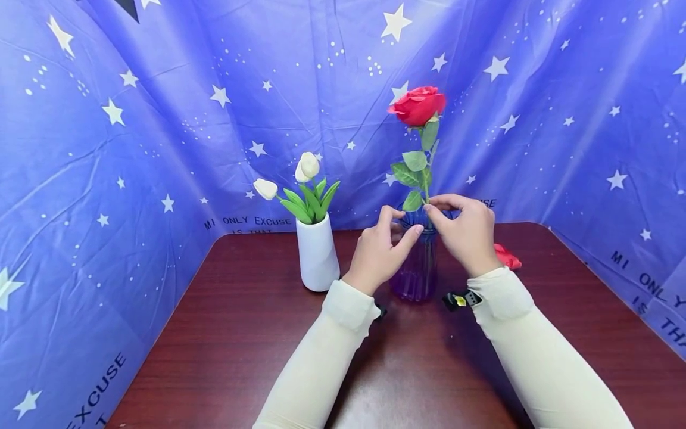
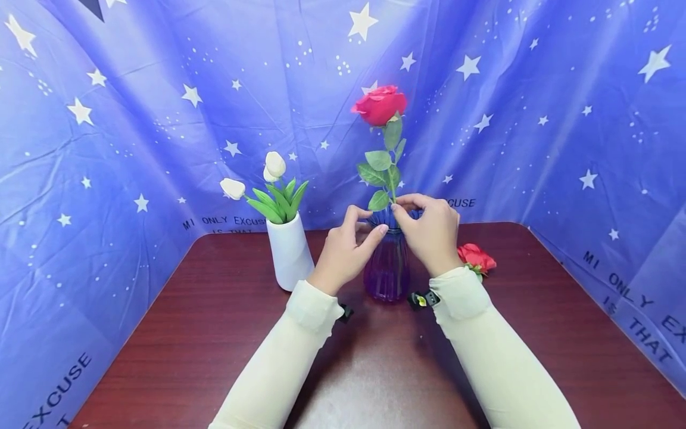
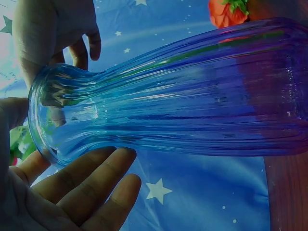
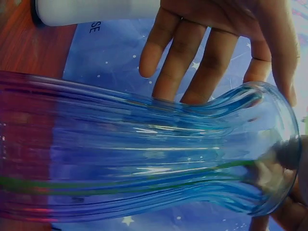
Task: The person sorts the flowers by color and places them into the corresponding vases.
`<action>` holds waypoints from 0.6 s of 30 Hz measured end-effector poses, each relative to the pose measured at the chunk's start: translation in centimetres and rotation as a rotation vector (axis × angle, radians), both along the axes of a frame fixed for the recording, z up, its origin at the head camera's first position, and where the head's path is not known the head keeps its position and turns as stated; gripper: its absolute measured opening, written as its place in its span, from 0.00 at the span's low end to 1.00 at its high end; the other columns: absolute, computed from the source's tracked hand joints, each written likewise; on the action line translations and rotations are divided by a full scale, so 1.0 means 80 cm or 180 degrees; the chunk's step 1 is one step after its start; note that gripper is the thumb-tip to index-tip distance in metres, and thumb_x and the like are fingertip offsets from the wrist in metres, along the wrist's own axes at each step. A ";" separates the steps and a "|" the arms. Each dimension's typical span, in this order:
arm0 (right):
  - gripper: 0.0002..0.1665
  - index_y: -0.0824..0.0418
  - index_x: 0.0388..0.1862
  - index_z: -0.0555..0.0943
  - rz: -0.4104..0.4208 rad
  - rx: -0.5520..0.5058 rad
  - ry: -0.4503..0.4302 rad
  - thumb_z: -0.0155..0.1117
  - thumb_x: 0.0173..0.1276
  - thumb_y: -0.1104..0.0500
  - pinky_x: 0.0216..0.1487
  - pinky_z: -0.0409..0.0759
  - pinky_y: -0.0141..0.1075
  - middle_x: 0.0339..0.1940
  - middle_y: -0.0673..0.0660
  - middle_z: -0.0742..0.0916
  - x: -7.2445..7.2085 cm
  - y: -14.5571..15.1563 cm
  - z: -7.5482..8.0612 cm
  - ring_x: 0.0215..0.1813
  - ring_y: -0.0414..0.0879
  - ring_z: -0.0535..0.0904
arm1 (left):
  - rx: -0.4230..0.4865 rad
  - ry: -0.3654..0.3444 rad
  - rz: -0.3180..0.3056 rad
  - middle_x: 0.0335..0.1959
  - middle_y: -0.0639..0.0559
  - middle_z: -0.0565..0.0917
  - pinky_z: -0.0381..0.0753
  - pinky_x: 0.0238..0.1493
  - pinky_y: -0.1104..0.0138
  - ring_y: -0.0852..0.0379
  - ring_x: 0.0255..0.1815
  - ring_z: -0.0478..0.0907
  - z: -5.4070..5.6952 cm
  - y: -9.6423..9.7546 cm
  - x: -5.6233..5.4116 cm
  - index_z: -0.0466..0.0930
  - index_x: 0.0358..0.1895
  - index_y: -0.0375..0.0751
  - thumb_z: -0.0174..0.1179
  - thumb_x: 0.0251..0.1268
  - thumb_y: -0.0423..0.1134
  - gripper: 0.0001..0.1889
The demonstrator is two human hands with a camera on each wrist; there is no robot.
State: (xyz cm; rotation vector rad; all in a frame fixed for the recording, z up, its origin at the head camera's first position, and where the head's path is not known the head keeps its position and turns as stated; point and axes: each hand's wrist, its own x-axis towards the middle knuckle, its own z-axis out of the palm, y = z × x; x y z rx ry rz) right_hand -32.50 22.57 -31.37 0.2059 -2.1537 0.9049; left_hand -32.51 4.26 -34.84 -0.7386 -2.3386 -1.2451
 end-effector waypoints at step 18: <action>0.10 0.47 0.39 0.93 -0.0164 0.0174 -0.0704 0.73 0.65 0.45 0.35 0.72 0.41 0.37 0.53 0.93 0.009 0.001 0.014 0.35 0.48 0.83 | -0.0066 0.0029 0.0091 0.48 0.50 0.91 0.87 0.47 0.61 0.63 0.46 0.89 -0.001 0.000 -0.001 0.67 0.58 0.52 0.51 0.75 0.68 0.26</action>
